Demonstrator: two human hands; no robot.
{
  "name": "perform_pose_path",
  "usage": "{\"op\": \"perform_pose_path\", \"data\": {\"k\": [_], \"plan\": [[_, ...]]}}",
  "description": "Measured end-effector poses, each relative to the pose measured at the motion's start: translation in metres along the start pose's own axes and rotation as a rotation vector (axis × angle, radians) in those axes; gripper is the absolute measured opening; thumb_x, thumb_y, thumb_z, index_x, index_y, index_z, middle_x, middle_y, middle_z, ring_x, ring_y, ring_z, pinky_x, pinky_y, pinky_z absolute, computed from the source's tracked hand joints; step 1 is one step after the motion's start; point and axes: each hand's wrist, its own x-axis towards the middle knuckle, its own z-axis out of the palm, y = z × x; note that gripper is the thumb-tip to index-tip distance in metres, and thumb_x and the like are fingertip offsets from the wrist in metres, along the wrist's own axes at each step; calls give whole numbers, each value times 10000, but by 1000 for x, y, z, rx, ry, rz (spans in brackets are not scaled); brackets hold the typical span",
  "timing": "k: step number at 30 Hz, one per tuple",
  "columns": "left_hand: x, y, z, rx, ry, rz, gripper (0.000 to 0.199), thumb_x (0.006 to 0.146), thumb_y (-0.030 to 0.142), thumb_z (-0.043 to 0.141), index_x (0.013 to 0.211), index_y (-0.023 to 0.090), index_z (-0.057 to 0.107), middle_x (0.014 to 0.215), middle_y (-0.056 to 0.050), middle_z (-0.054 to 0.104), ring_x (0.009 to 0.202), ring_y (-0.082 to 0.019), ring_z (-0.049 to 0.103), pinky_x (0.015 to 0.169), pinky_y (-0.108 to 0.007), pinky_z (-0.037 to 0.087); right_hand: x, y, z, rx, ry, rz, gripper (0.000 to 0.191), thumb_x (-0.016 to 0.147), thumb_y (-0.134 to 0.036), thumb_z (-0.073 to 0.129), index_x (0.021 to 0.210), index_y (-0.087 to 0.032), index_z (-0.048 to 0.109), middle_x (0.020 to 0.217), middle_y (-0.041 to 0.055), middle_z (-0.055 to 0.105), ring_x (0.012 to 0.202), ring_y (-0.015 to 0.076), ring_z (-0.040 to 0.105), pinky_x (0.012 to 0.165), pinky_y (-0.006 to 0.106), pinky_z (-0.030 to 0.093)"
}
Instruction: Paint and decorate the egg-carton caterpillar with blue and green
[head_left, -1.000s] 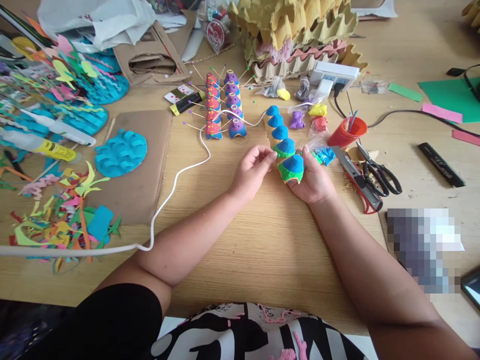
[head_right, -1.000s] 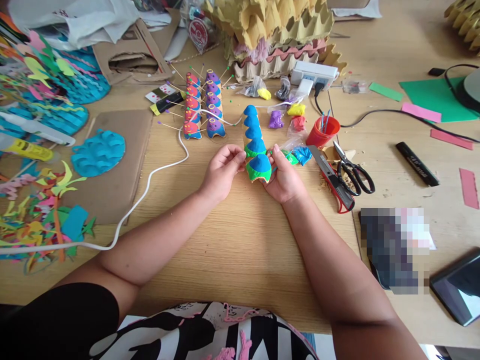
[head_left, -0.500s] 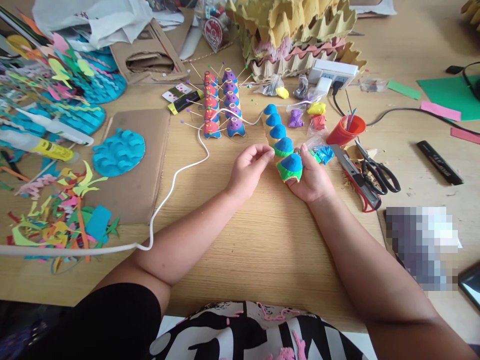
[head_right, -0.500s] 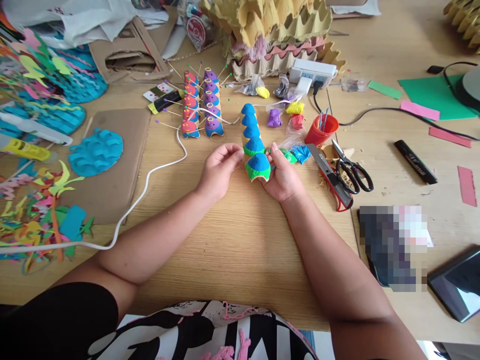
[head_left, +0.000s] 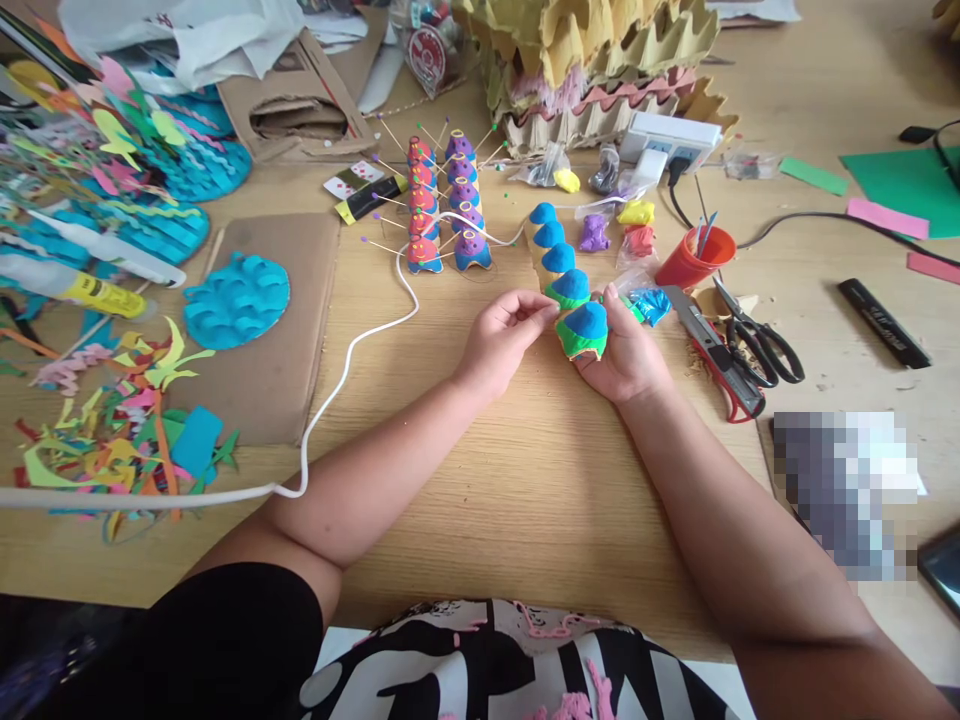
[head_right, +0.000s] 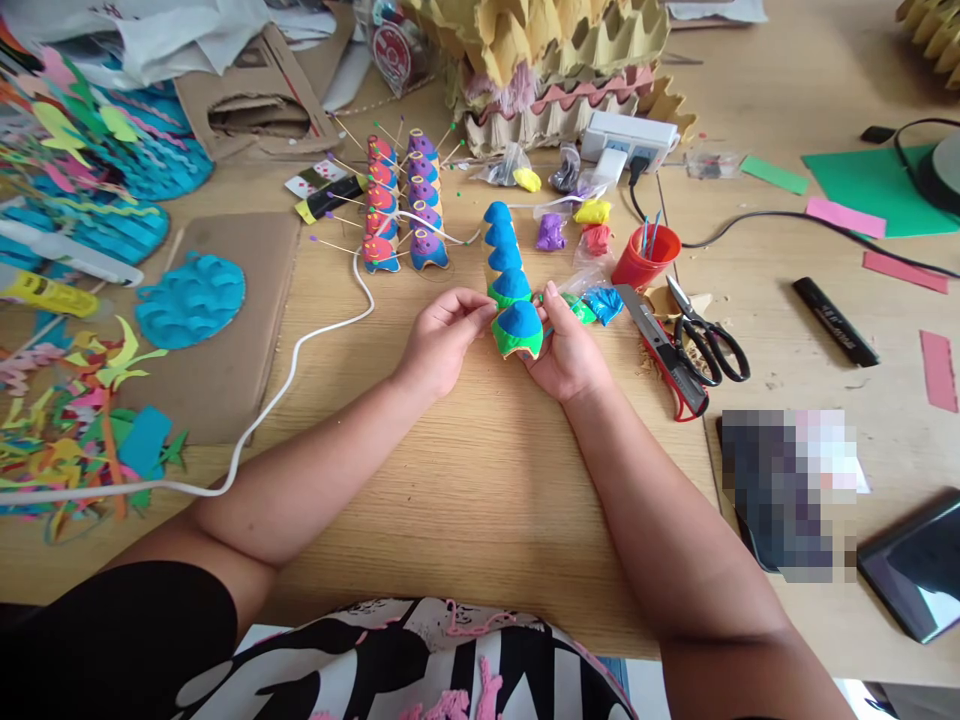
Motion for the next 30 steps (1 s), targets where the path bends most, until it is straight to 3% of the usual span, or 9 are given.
{"op": "perform_pose_path", "data": {"k": [7,11,15,20,25,30], "plan": [[0,1,3,-30,20,6,290,782,283,1009,870,193,748,835,30,733,804,-90,640,790,-226,505,1,1,-3,3,20,15,443,955,-596,857,804,-261,610,608,-80,600,532,101,557,517,249,515],[1,8,5,-58,53,-79,338,814,210,984,966,218,683,823,57,683,796,-83,640,778,-214,504,2,1,-5,-25,3,30,450,935,-622,867,813,-258,631,640,-72,629,551,104,581,522,261,516],[1,16,6,-45,80,-184,243,973,336,871,1016,224,660,857,49,693,786,-74,662,746,-202,497,4,2,-8,-90,-36,-2,478,947,-682,821,798,-267,637,667,-33,667,628,151,662,526,289,510],[2,19,9,40,56,-258,316,1020,432,820,884,195,661,783,35,677,696,-68,617,673,-205,463,3,3,-9,-89,-42,-23,492,939,-717,808,782,-279,647,681,-20,682,669,176,692,558,308,531],[1,14,6,89,-64,-221,421,970,487,866,756,174,684,687,34,631,650,-67,558,639,-208,438,1,3,-5,-56,-27,-10,480,947,-699,810,784,-277,651,689,-25,694,667,169,686,600,314,569],[0,10,4,61,-78,-196,450,876,540,941,760,177,703,675,51,614,638,-59,525,640,-206,427,0,4,-4,-10,-46,1,445,963,-628,832,795,-265,637,673,-49,685,575,124,616,540,275,545]]}}
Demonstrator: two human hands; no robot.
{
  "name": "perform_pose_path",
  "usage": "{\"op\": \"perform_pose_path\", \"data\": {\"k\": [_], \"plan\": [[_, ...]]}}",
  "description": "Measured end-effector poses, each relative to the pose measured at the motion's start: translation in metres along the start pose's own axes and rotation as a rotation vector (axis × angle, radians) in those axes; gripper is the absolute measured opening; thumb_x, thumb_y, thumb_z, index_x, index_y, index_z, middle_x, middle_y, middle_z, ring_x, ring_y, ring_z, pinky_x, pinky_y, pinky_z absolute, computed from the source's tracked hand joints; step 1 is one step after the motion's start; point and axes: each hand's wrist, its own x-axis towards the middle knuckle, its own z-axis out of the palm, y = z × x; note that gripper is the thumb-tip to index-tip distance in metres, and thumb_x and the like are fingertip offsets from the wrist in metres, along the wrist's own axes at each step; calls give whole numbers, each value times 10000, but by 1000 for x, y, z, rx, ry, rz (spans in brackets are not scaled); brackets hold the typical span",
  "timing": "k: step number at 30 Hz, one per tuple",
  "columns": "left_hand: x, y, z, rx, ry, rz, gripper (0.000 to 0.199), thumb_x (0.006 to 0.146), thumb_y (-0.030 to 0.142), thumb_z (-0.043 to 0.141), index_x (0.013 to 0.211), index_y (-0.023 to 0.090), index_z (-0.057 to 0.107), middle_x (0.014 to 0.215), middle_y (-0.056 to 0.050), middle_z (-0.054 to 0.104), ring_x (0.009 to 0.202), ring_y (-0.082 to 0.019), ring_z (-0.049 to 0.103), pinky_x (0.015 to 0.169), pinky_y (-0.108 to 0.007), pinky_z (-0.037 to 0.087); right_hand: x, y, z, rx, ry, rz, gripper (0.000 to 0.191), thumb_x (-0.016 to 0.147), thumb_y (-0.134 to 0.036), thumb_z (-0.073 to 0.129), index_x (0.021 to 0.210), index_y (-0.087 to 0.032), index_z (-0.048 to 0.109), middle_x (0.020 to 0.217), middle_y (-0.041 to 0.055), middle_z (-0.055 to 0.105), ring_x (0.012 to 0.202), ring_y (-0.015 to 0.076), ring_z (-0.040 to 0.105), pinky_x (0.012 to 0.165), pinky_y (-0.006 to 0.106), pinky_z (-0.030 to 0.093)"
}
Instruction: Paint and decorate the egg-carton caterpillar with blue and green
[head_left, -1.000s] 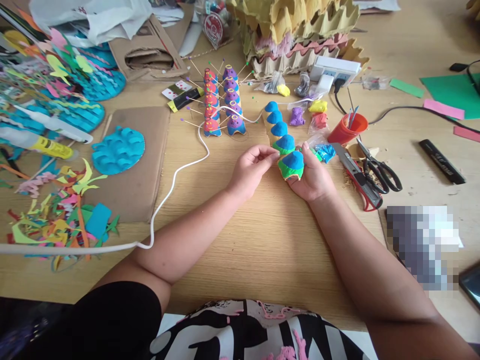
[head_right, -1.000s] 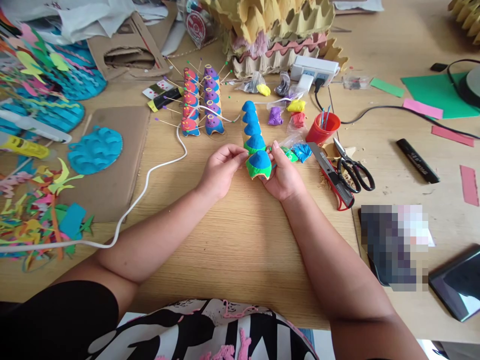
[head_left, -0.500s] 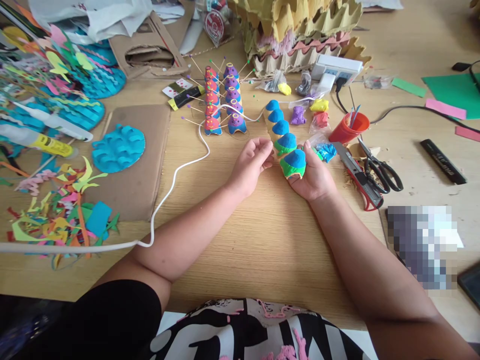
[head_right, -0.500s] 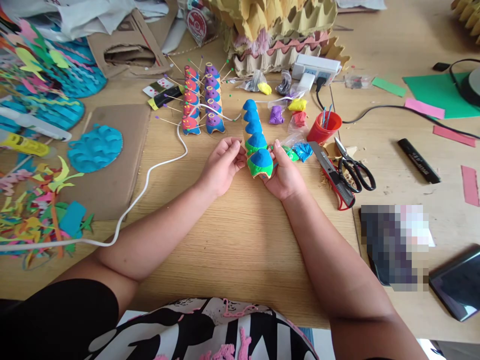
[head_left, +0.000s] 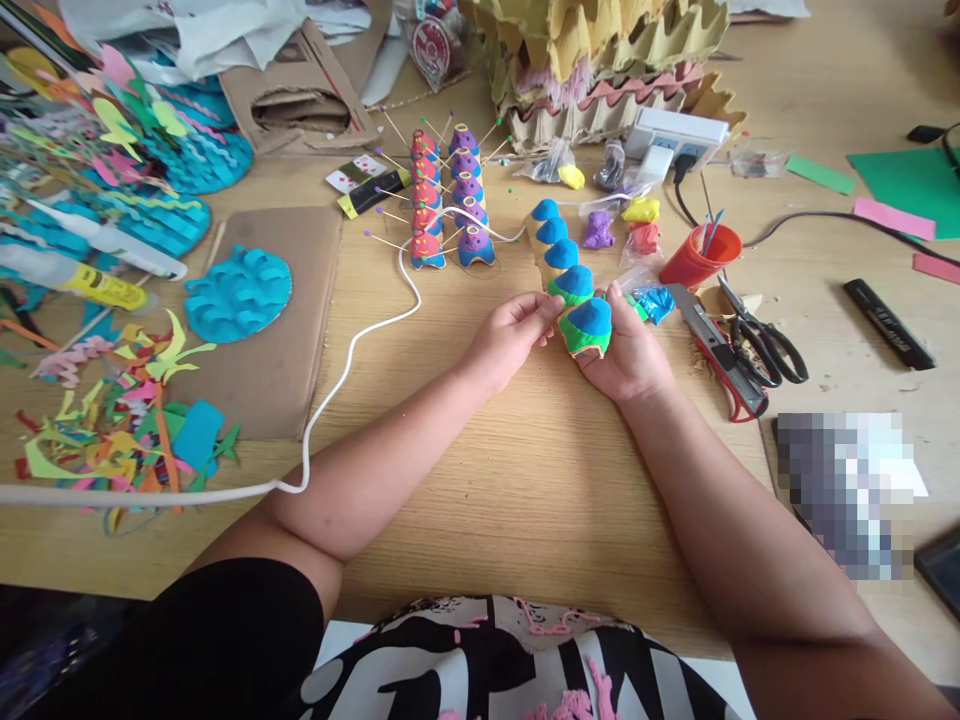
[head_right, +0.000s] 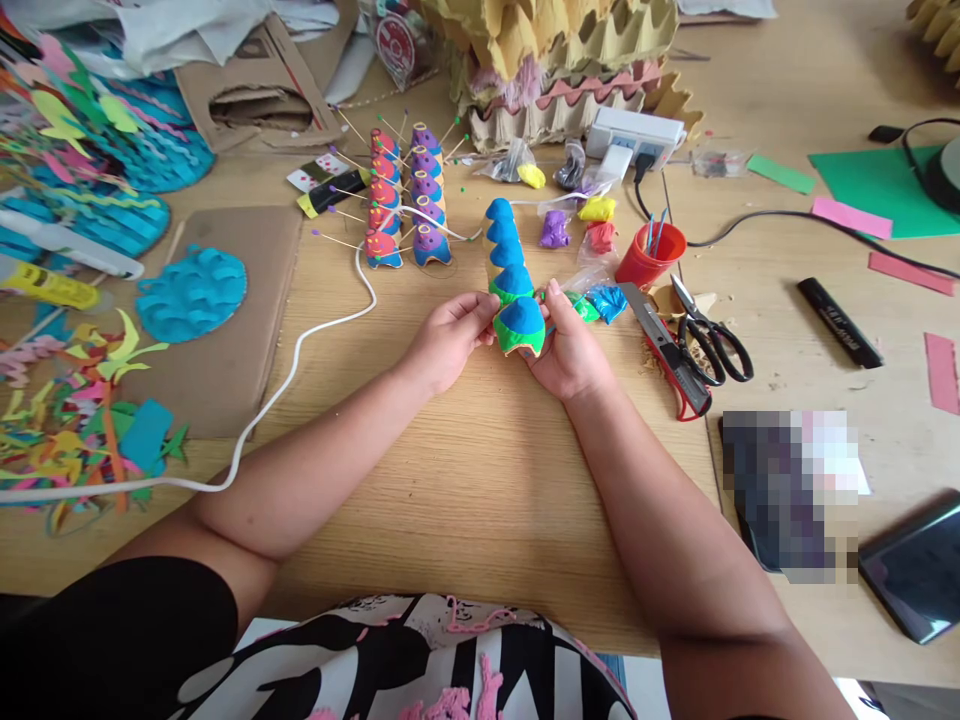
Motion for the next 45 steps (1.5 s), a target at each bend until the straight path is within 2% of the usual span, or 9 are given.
{"op": "perform_pose_path", "data": {"k": [5,11,15,19,25,28,31,39,45], "plan": [[1,-1,-1,-26,-15,30,479,858,572,947,736,184,693,686,43,623,668,-70,546,663,-207,448,1,2,-2,-30,-22,-1,430,953,-640,837,840,-269,651,691,-56,704,587,121,639,528,266,540],[2,1,-1,-73,64,-55,419,949,560,866,800,199,715,762,13,713,731,-106,660,703,-232,505,0,3,0,-68,-27,-48,462,893,-679,879,840,-276,659,748,-47,738,642,135,672,551,274,548],[5,3,-3,-135,54,-84,354,963,511,865,853,198,742,788,11,743,758,-123,700,750,-256,539,-3,4,3,-112,-27,-89,461,868,-668,906,828,-286,652,721,-44,700,652,148,670,591,293,562],[6,6,-4,-206,59,-122,252,984,425,852,897,203,769,868,-11,799,877,-161,770,845,-292,596,-7,4,4,-123,-40,-93,489,760,-640,998,841,-293,663,738,-54,683,629,137,623,551,285,516],[1,13,-1,-328,-46,-198,197,1051,419,748,1006,231,785,960,-37,837,982,-206,805,786,-304,621,-9,2,6,-103,-47,-106,504,722,-584,1042,896,-280,679,802,-61,678,673,111,610,516,244,452],[-1,17,-2,-339,-65,-242,169,1052,417,737,1018,255,773,975,-28,835,954,-215,801,757,-324,620,-9,0,7,-92,-60,-103,493,703,-537,1060,865,-255,690,728,-63,626,610,89,514,464,221,371],[-2,18,-4,-385,-35,-256,139,1070,352,700,977,260,745,996,-3,823,849,-174,767,725,-317,602,-9,-3,8,-66,-87,-100,497,647,-478,1092,840,-239,701,716,-64,660,568,63,448,444,191,313],[0,18,-7,-368,-8,-280,194,1070,391,696,930,256,710,914,-2,787,719,-166,683,643,-320,537,-8,-6,5,-65,-42,-91,439,701,-427,1054,905,-257,704,830,-38,808,599,79,574,450,183,347],[-1,18,-5,-368,-37,-274,188,1058,430,713,973,262,721,969,-14,810,758,-172,707,668,-323,574,-12,-5,10,-103,-52,-150,505,669,-495,1072,830,-253,659,726,-54,730,563,76,508,478,195,360]]}}
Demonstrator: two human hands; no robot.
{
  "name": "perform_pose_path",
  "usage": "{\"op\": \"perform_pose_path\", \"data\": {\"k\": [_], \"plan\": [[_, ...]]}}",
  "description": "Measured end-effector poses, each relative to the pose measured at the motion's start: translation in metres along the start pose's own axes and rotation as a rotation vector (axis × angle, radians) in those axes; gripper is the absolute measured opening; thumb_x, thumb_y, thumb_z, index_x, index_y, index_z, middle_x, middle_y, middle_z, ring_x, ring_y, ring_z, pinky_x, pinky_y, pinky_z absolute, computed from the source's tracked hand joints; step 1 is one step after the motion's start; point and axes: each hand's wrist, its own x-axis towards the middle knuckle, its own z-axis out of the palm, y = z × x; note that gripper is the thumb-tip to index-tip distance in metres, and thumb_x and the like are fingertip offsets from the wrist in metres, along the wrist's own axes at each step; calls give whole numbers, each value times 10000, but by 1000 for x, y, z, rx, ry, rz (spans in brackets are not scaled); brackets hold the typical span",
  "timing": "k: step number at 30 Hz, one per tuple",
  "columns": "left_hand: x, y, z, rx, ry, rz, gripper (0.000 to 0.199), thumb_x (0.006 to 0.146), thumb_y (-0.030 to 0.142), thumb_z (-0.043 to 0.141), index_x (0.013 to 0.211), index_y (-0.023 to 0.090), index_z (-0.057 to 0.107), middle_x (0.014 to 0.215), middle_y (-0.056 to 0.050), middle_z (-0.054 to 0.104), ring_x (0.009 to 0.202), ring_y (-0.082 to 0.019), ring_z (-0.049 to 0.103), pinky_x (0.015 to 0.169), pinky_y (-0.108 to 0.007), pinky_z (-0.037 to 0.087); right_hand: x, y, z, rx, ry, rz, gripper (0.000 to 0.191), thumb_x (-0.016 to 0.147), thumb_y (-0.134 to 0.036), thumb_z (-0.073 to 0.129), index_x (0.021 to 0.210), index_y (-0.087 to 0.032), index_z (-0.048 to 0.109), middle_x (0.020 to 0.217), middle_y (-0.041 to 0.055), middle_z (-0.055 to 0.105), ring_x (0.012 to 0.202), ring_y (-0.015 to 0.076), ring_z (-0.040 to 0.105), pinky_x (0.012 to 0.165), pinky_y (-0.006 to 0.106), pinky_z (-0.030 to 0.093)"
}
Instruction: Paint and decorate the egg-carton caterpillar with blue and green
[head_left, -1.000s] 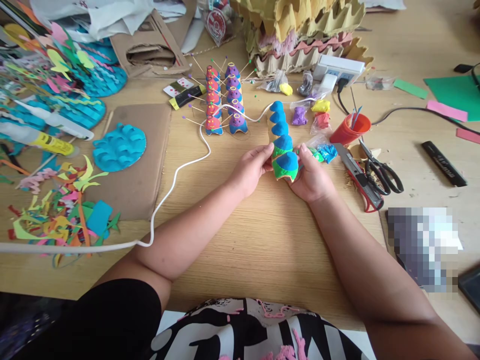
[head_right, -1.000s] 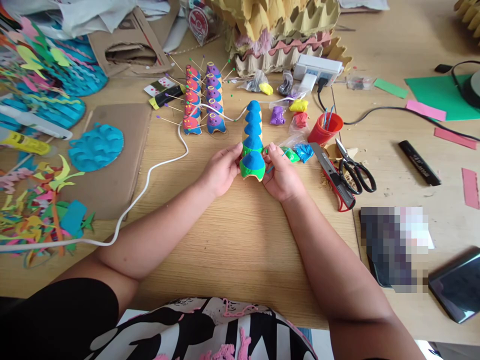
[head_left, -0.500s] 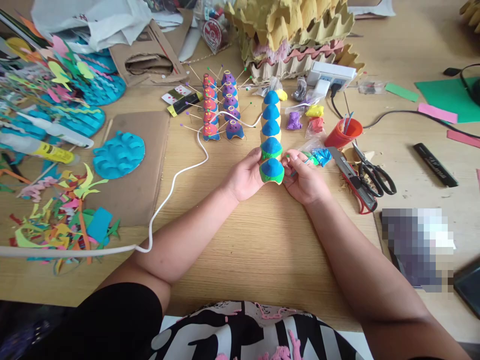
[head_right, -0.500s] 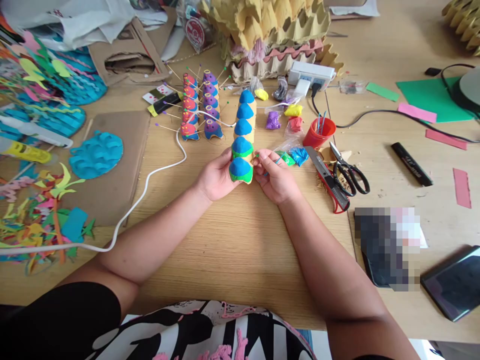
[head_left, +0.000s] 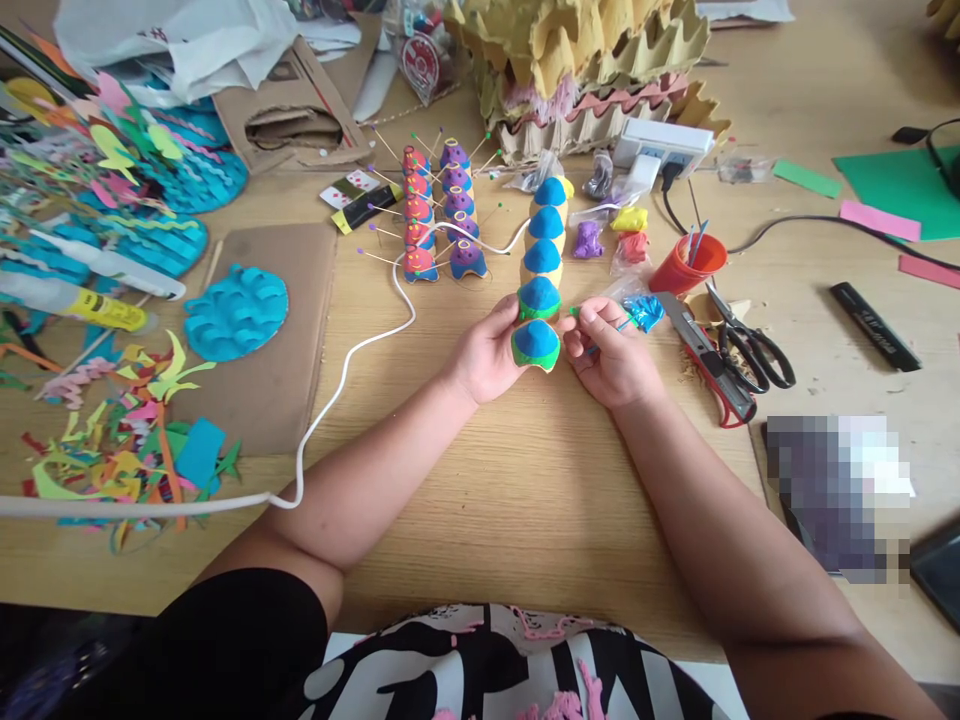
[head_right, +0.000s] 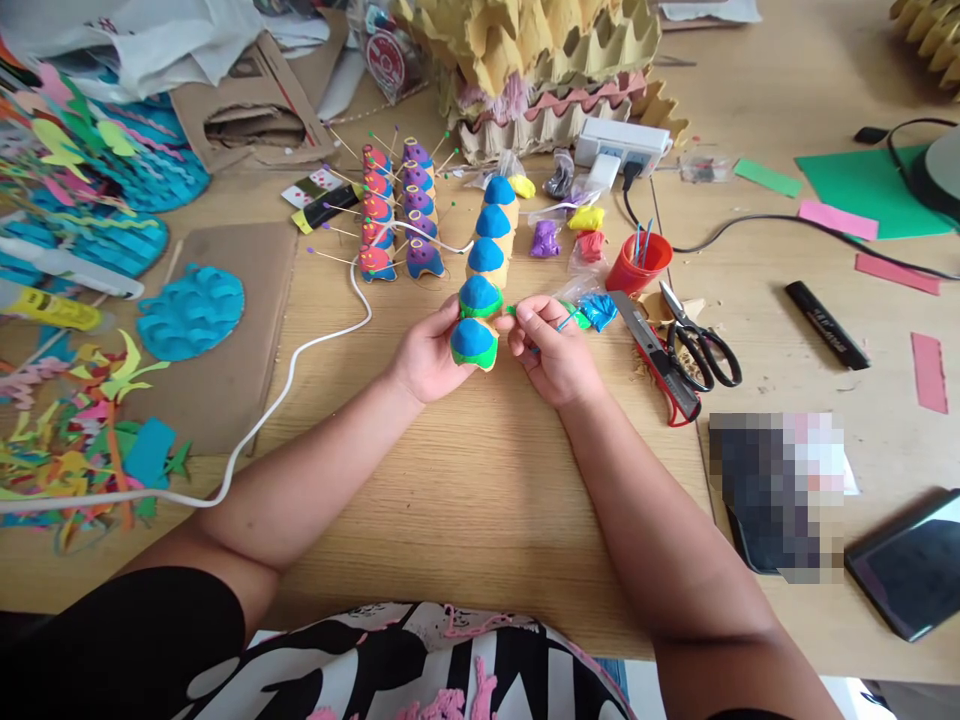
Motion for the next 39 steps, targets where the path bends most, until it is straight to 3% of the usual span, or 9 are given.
{"op": "perform_pose_path", "data": {"k": [4,13,27,34,39], "plan": [[-1,0,2,24,47,22,219,1046,458,729,942,266,708,949,-9,805,817,-181,733,695,-314,589,-4,4,8,-56,26,-58,508,661,-533,1071,778,-249,666,639,-62,582,565,83,416,468,215,284],[0,0,2,7,23,1,193,1058,399,707,924,260,703,921,-6,790,800,-172,714,730,-320,570,-10,8,16,-76,8,-77,538,705,-580,1050,798,-240,643,633,-79,498,566,80,415,490,215,348],[0,0,2,-24,31,-31,204,1107,372,624,979,261,739,905,-5,790,771,-165,716,706,-313,573,-9,11,17,-154,92,-133,562,713,-645,1025,810,-254,632,659,-70,546,562,80,405,490,239,299],[-3,4,7,-169,24,-74,348,1172,246,427,1003,203,729,875,-10,804,674,-128,717,663,-276,580,-7,16,11,-259,71,-209,570,717,-675,1012,833,-252,647,757,-45,622,700,117,551,617,265,467],[-5,5,7,-201,24,-114,354,1171,250,411,1057,196,742,892,-34,823,698,-152,749,670,-285,586,-5,17,10,-268,79,-225,574,728,-672,1007,857,-263,626,767,-46,605,703,123,550,611,270,458]]}}
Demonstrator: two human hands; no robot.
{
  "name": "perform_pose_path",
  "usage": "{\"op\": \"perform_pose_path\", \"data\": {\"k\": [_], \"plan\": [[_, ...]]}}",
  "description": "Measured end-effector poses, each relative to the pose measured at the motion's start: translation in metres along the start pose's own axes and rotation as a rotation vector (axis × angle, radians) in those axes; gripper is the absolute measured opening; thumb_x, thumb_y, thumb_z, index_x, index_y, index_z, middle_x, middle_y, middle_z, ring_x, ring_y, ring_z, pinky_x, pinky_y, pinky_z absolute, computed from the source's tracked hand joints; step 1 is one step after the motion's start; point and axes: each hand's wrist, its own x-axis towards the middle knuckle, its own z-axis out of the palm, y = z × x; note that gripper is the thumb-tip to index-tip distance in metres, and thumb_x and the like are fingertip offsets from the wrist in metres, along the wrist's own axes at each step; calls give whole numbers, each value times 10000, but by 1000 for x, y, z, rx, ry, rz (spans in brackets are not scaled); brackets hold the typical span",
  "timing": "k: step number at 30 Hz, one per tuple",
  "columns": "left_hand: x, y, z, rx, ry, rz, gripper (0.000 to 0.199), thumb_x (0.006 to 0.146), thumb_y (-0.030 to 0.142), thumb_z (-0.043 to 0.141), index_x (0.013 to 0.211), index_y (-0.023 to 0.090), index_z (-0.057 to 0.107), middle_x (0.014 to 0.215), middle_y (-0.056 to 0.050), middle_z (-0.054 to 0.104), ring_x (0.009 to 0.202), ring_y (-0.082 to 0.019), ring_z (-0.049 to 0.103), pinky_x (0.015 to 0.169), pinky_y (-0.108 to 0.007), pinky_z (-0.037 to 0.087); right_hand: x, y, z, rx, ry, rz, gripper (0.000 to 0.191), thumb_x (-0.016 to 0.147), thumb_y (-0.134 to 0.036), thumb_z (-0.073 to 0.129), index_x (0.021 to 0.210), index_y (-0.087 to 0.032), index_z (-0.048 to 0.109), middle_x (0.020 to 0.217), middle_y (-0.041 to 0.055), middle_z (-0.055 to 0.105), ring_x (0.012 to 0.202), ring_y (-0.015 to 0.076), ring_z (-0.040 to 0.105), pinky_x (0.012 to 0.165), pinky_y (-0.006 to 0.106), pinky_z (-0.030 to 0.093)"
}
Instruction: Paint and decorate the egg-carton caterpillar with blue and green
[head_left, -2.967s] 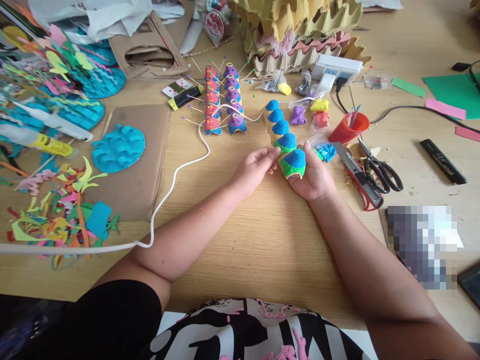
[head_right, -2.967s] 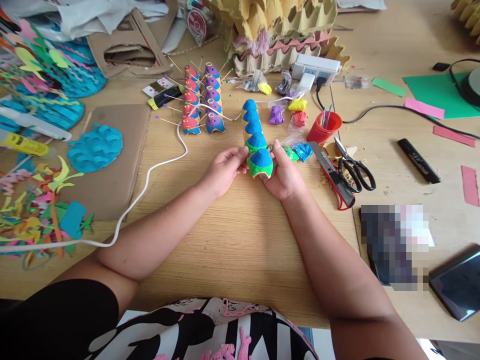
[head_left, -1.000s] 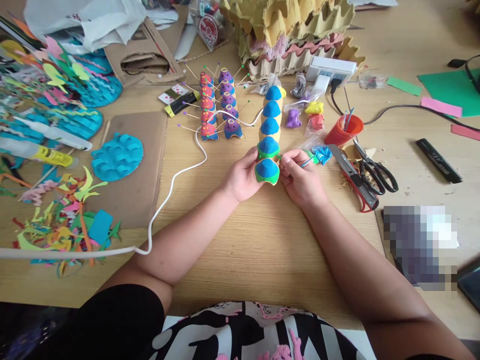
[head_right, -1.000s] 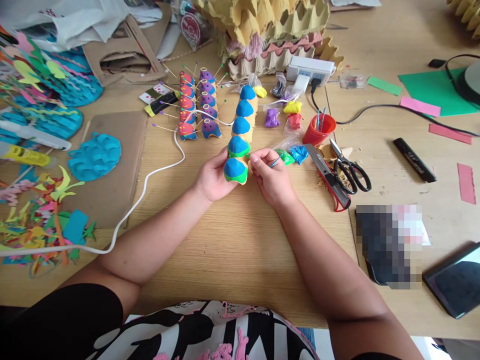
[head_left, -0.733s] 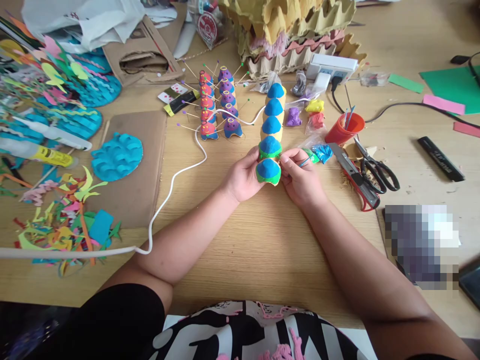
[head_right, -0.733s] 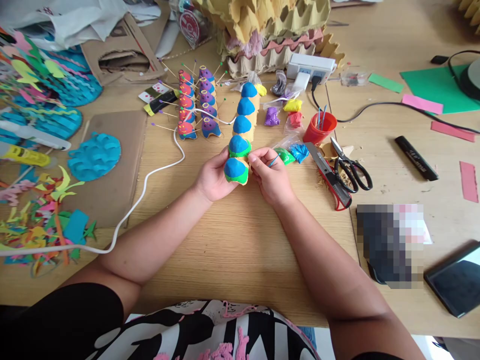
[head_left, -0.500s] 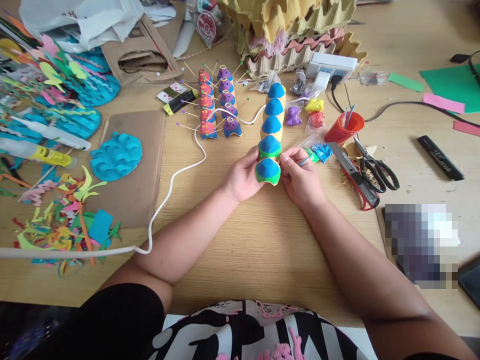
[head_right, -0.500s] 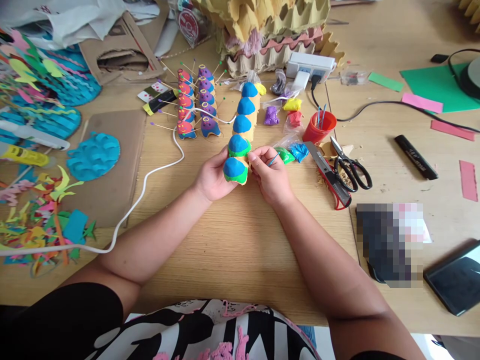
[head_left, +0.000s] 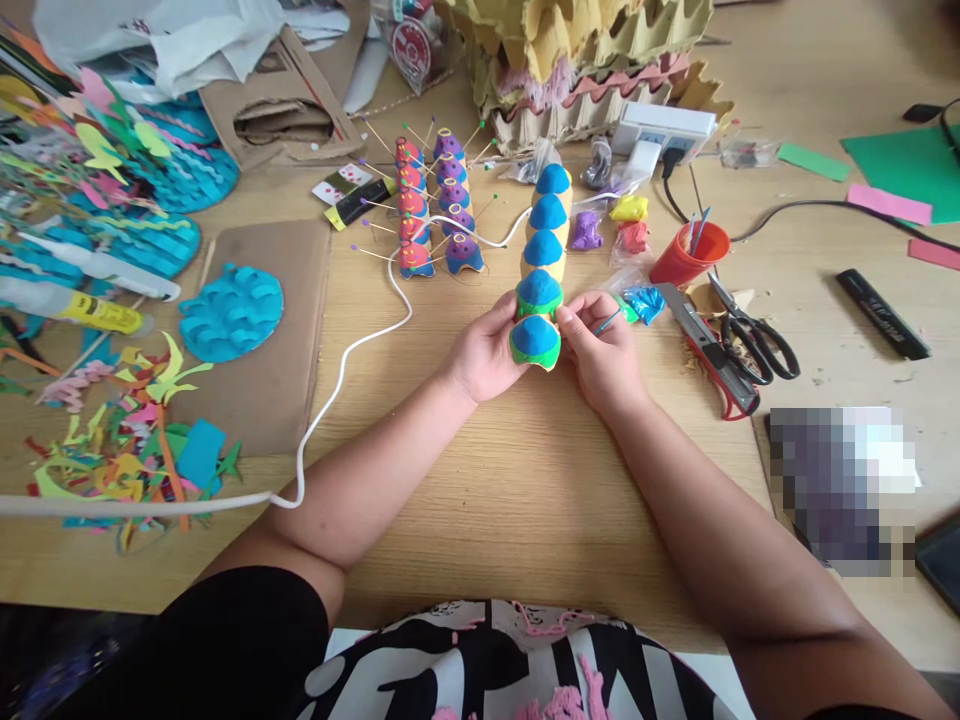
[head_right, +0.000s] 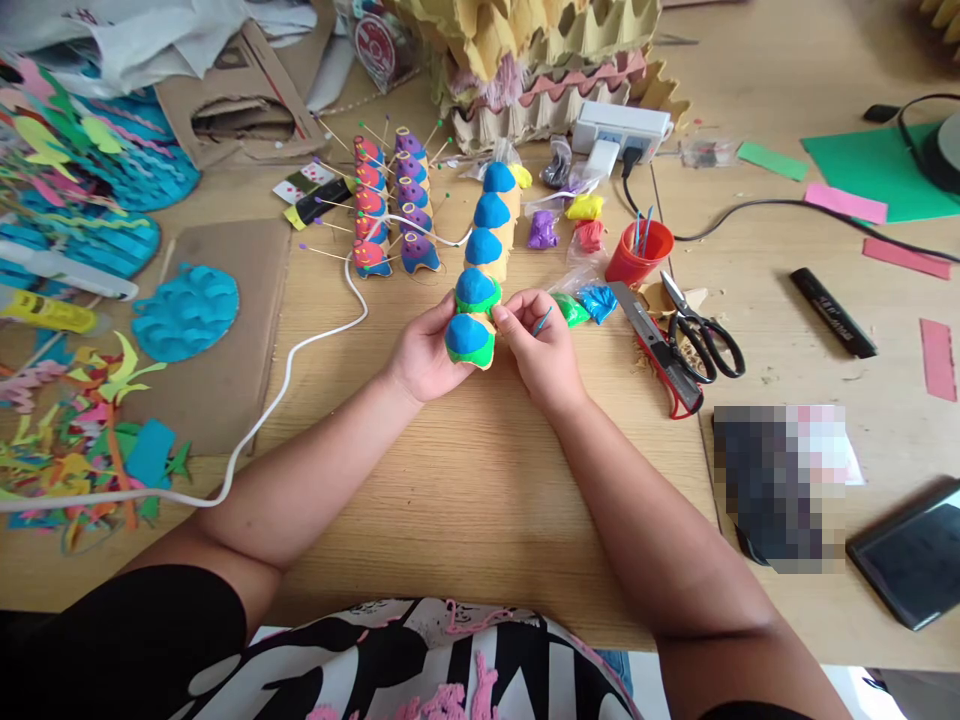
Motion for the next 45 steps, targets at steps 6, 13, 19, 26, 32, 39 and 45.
{"op": "perform_pose_path", "data": {"k": [6,13,19,26,32,39,45], "plan": [[1,0,-2,28,-65,0,437,1183,287,367,1014,182,756,892,-64,823,756,-173,775,661,-288,589,1,-4,1,85,-46,98,595,733,-702,987,887,-265,614,713,-69,570,592,94,448,511,246,326],[4,1,-5,7,-87,2,413,1162,300,444,1000,153,794,897,-73,818,766,-162,775,681,-278,611,3,-11,-5,161,-188,193,560,674,-621,1054,876,-228,710,674,-76,592,604,78,498,565,231,389],[2,0,-5,23,-84,-2,378,1149,271,456,973,170,776,867,-46,799,707,-138,750,619,-257,585,4,-9,-5,169,-184,198,572,641,-603,1076,830,-222,692,647,-81,619,558,72,517,558,238,392],[0,0,-3,20,-79,-16,360,1143,266,456,965,177,757,884,-41,791,714,-135,743,602,-258,588,2,-10,-3,178,-152,182,589,633,-618,1073,774,-224,659,587,-100,554,515,61,459,531,232,345],[0,-1,-1,41,-76,-23,382,1163,261,403,1010,184,744,878,-26,783,723,-132,740,603,-253,588,2,-10,-1,183,-150,178,615,632,-629,1070,749,-233,614,580,-98,526,514,67,434,518,229,324],[-2,-1,-1,55,-86,-34,280,1139,274,475,1140,203,746,850,-22,790,760,-154,757,662,-250,595,1,-14,-3,168,-166,208,633,672,-695,1024,779,-235,603,635,-79,518,577,80,420,519,225,329],[-2,-2,0,33,-64,-30,265,1130,260,509,1220,232,757,917,-11,811,734,-142,747,626,-255,560,1,-13,-2,139,-162,195,639,638,-675,1049,781,-241,601,618,-90,514,557,80,412,525,245,330]]}}
